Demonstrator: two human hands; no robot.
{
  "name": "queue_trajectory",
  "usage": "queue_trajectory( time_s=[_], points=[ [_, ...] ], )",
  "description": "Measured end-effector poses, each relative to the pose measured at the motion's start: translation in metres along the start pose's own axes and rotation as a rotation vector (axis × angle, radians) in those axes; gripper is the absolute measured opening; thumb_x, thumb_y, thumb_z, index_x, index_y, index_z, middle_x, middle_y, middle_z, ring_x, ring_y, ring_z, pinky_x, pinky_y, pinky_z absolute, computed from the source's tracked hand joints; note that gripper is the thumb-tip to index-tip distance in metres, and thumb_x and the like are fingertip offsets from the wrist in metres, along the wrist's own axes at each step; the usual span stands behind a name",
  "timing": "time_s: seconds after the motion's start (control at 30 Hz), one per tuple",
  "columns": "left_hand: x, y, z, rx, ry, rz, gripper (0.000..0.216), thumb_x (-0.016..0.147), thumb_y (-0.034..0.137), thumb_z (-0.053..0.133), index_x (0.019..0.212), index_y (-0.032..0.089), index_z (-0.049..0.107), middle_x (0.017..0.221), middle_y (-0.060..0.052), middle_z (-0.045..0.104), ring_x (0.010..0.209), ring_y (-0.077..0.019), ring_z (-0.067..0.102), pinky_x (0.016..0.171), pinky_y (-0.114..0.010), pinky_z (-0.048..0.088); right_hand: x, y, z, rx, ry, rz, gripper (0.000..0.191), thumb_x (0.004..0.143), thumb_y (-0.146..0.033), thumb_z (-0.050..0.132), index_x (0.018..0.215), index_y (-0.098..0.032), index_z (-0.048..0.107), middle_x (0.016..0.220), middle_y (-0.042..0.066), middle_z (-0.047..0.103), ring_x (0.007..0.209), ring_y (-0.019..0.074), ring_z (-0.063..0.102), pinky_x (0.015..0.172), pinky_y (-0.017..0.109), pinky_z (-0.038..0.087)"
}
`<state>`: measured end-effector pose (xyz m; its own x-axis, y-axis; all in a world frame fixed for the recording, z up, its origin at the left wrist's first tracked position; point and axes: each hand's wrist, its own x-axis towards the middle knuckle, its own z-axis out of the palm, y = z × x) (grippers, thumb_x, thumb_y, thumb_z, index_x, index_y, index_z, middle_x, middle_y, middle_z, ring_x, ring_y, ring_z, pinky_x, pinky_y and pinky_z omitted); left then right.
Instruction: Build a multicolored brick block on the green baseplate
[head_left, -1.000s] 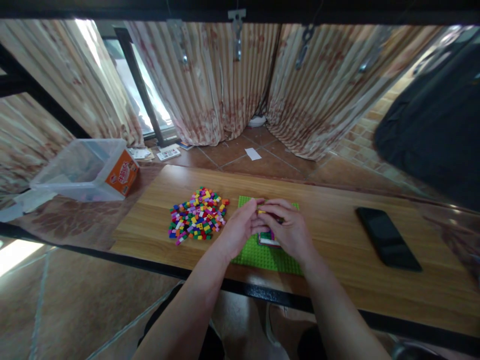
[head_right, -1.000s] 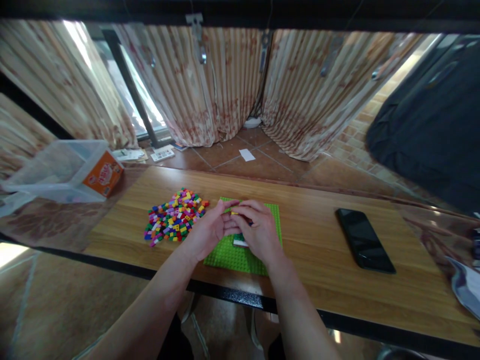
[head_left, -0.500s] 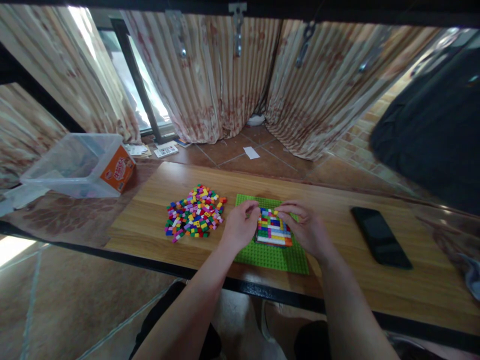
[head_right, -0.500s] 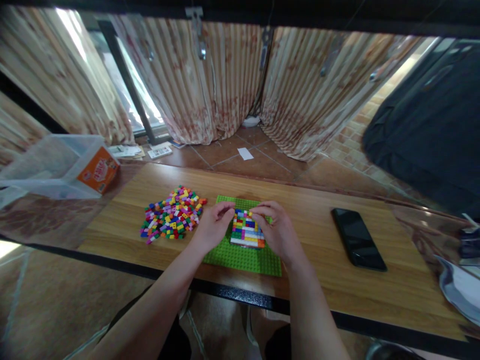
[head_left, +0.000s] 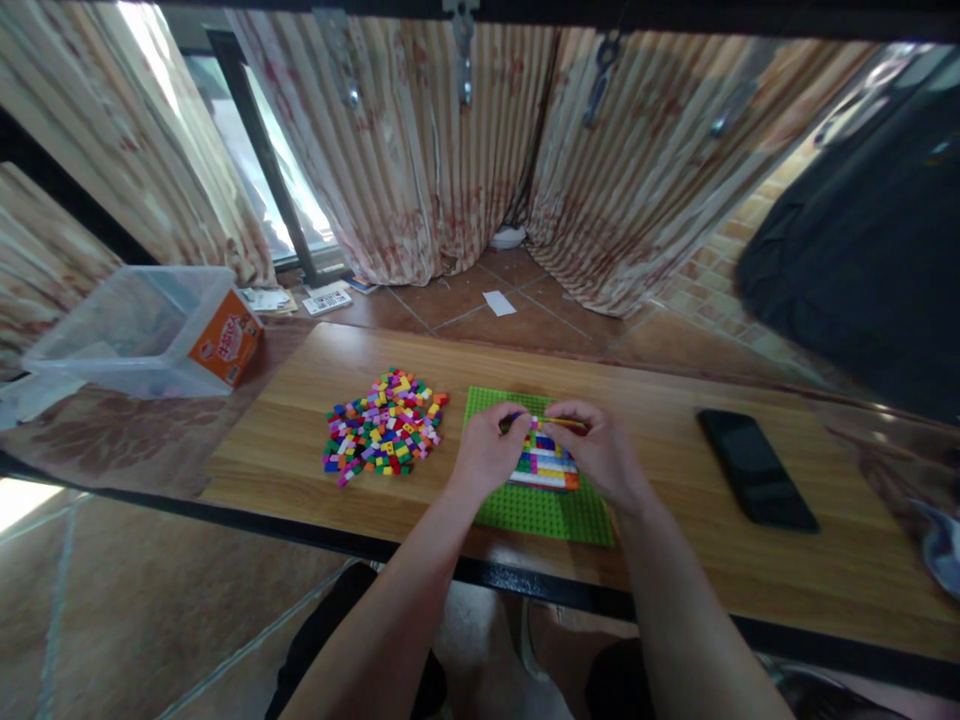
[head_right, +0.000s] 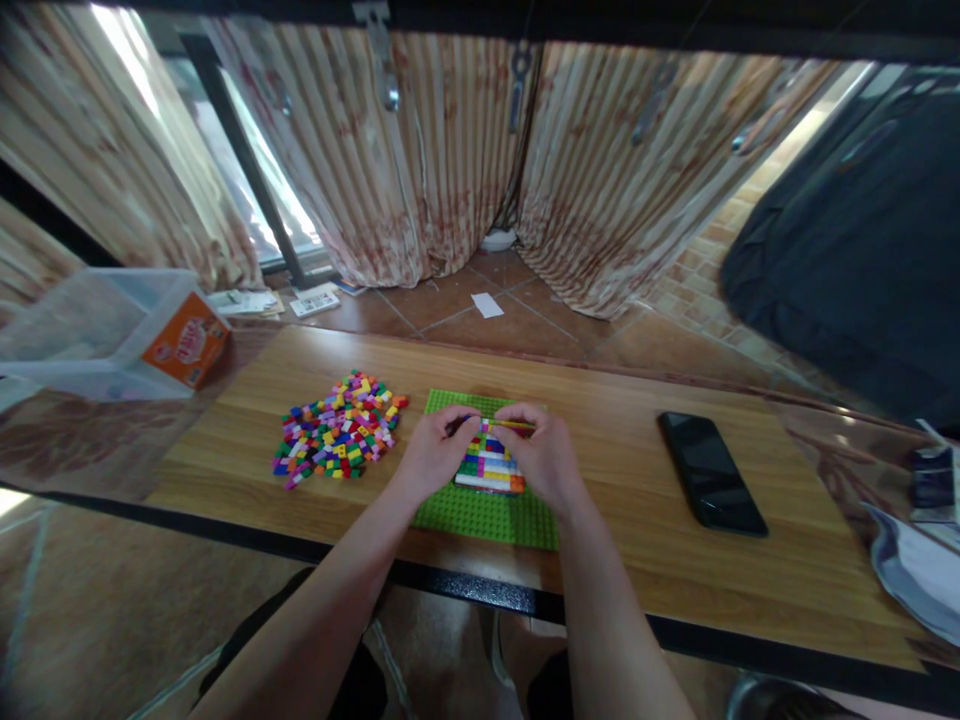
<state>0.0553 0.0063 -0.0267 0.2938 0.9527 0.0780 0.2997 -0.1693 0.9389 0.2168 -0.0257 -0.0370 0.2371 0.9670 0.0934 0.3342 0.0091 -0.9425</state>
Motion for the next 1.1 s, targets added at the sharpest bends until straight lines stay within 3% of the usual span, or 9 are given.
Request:
queue_trajectory(
  time_s=[0.2, 0.5, 0.9, 1.1],
  points=[
    [0.0, 0.0, 0.003, 0.008, 0.022, 0.002, 0.016, 0.087, 0.023, 0.057, 0.084, 0.016, 0.07, 0.082, -0.004, 0.072, 0.077, -0.0167, 0.063, 0.073, -0.028, 0.047, -0.001, -0.005, 0.005, 0.253, -0.001, 0.198, 0.037, 0.054, -0.037, 0.085, 0.083, -0.019, 0.073, 0.077, 0.002, 0.073, 0.065, 0.0144, 0.063, 0.063, 0.029, 0.051],
    [0.002, -0.003, 0.005, -0.041, 0.014, 0.004, 0.014, 0.085, 0.024, 0.057, 0.079, 0.016, 0.068, 0.071, 0.0, 0.065, 0.068, -0.0139, 0.056, 0.065, -0.025, 0.043, 0.002, -0.013, 0.004, 0.346, -0.076, 0.306, 0.032, 0.05, -0.034, 0.086, 0.077, -0.02, 0.075, 0.065, -0.001, 0.07, 0.055, 0.0115, 0.059, 0.055, 0.026, 0.048],
    [0.003, -0.005, 0.006, -0.085, 0.03, -0.004, 0.015, 0.083, 0.025, 0.058, 0.077, 0.016, 0.068, 0.07, 0.0, 0.065, 0.066, -0.013, 0.056, 0.064, -0.024, 0.043, 0.003, -0.015, 0.009, 0.293, -0.03, 0.253, 0.03, 0.053, -0.035, 0.082, 0.076, -0.018, 0.075, 0.061, 0.0, 0.07, 0.052, 0.0114, 0.057, 0.051, 0.025, 0.045],
    [0.001, -0.008, 0.006, -0.06, 0.022, 0.066, 0.017, 0.087, 0.027, 0.056, 0.084, 0.016, 0.069, 0.081, -0.002, 0.07, 0.076, -0.0152, 0.062, 0.072, -0.026, 0.047, 0.001, -0.013, 0.004, 0.368, -0.052, 0.238, 0.039, 0.056, -0.043, 0.083, 0.086, -0.02, 0.076, 0.073, 0.001, 0.074, 0.063, 0.0136, 0.063, 0.062, 0.028, 0.051]
  ],
)
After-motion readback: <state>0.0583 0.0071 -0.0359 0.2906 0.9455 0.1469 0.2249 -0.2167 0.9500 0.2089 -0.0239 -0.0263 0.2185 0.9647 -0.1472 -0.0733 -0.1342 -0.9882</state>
